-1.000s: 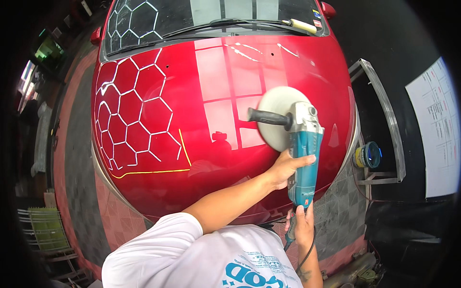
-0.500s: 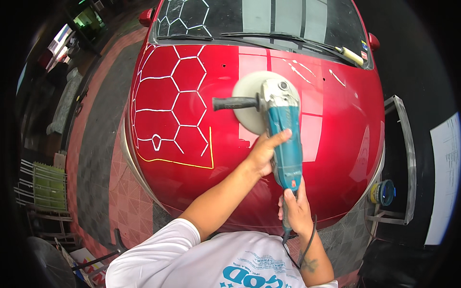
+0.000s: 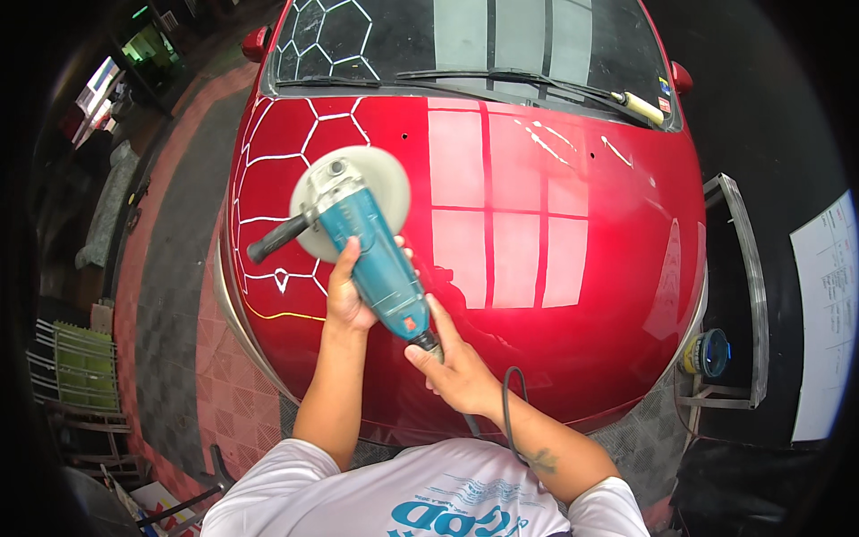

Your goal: The person uses a teal electric polisher with a white pad to buff the red hood of a car. The person moves the polisher in circular and sweeping motions across the hood surface, covering multiple areas.

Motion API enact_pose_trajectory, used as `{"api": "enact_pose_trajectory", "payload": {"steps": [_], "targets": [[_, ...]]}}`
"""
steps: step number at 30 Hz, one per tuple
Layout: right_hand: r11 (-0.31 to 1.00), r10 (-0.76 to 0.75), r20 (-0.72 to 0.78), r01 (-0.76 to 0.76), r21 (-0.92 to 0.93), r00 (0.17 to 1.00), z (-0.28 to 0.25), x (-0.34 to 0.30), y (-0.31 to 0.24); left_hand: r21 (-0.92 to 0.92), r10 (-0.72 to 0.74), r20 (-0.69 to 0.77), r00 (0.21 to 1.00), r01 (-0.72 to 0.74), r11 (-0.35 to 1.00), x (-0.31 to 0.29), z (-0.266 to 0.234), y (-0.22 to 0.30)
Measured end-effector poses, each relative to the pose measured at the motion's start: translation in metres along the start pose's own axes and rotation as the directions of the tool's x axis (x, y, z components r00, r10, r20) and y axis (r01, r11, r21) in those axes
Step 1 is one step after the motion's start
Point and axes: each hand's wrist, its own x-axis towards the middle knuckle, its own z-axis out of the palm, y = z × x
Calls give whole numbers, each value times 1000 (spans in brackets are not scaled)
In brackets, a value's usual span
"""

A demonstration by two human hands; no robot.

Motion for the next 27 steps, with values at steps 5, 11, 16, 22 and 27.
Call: {"api": "enact_pose_trajectory", "payload": {"steps": [5,11,16,22,27], "targets": [[990,9,13,-7,-142,1000,2,-7,10,39,145,-79,986,-142,989,-29,-11,-12],[999,30,-245,-36,-20,969,-7,-73,42,41,-109,46,993,108,993,-15,20,-79],[991,78,-627,11,136,775,-50,-162,103,141,-345,161,925,324,935,19,104,-220],[970,205,-807,-3,244,554,-96,-248,142,233,-505,137,852,468,853,13,169,-353],[997,81,-754,-46,67,652,-88,-257,149,163,-540,255,802,515,842,-4,132,-343]]}}
